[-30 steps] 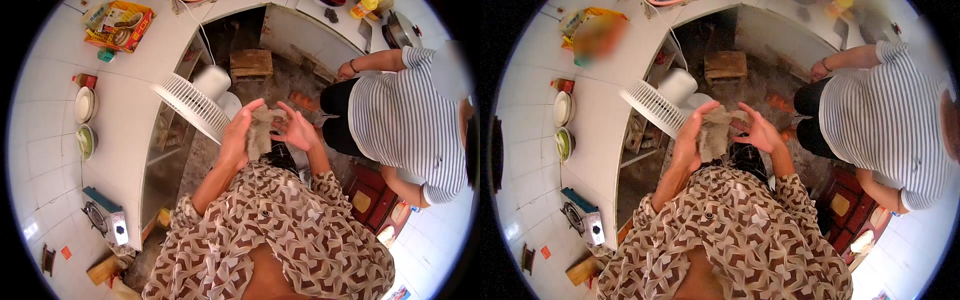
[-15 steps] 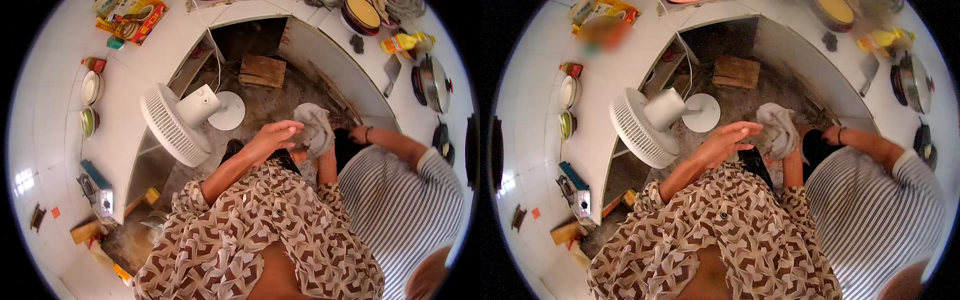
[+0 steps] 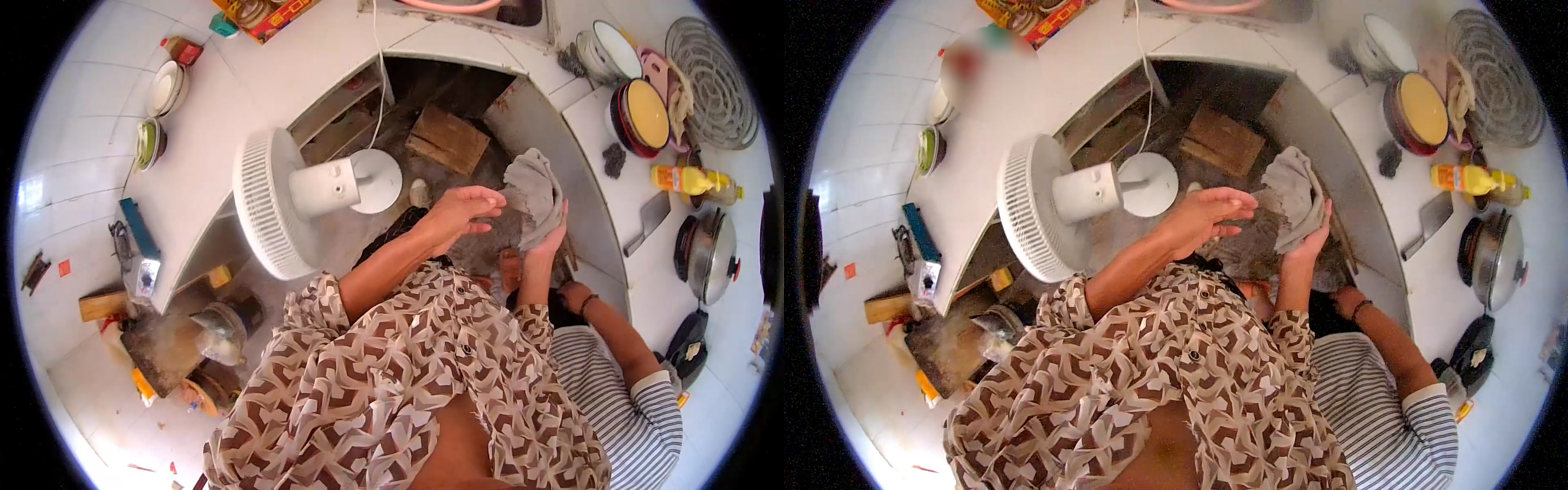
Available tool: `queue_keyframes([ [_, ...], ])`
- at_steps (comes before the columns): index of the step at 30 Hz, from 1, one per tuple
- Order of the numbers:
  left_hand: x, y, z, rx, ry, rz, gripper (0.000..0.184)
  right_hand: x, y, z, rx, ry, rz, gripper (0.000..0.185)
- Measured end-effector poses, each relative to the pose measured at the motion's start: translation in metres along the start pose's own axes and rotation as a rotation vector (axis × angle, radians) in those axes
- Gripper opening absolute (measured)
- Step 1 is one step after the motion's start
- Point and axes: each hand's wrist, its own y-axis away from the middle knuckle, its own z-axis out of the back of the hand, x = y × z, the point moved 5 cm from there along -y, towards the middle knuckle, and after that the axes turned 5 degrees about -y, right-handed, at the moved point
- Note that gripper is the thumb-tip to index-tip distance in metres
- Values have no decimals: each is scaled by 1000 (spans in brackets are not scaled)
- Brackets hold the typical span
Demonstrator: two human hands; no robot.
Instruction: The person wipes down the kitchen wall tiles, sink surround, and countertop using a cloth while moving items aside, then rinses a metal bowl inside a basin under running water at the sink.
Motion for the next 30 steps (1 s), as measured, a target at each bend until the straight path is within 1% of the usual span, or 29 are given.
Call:
queue_keyframes([
  [1, 7, -14, -2, -1, 21, 5, 32, 4, -3, -25, 10, -273, 39, 55],
  [3, 12, -49, -5, -16, 62, 15, 33, 28, -2, -40, 53, -442, 123, 55],
  [4, 2, -59, -3, -36, 91, 23, 33, 41, -6, -50, 76, -503, 156, 55],
  [6, -5, -87, -5, -77, 155, 29, 35, 71, -19, -57, 117, -526, 175, 54],
  [8, -9, -124, -10, -114, 225, 23, 36, 106, -46, -41, 132, -503, 192, 52],
  [9, -21, -131, -7, -102, 290, -11, 42, 116, -51, -37, 130, -518, 179, 51],
  [10, -32, -142, -3, -132, 312, -6, 44, 126, -56, -33, 128, -534, 167, 51],
  [12, -70, -144, 41, -199, 366, -13, 50, 121, -69, -68, 139, -577, 118, 49],
  [13, -87, -147, 58, -214, 388, -69, 59, 121, -72, -87, 141, -588, 107, 49],
  [14, -106, -153, 74, -240, 420, -77, 60, 120, -73, -106, 132, -575, 116, 48],
  [16, -131, -165, 99, -307, 486, -89, 62, 116, -84, -124, 142, -543, 100, 48],
  [18, -148, -175, 124, -362, 520, -124, 61, 108, -106, -134, 177, -508, 56, 47],
  [21, -166, -195, 145, -449, 571, -174, 62, 119, -131, -138, 50, -336, 36, 47],
  [24, -185, -218, 170, -499, 628, -225, 63, 128, -162, -141, 102, -409, -94, 45],
  [26, -205, -236, 181, -553, 637, -212, 62, 135, -191, -148, 83, -402, -165, 45],
  [27, -213, -248, 179, -566, 627, -215, 62, 142, -202, -153, 58, -376, -185, 45],
  [30, -232, -299, 179, -557, 636, -240, 59, 177, -240, -167, -122, -169, -119, 45],
])
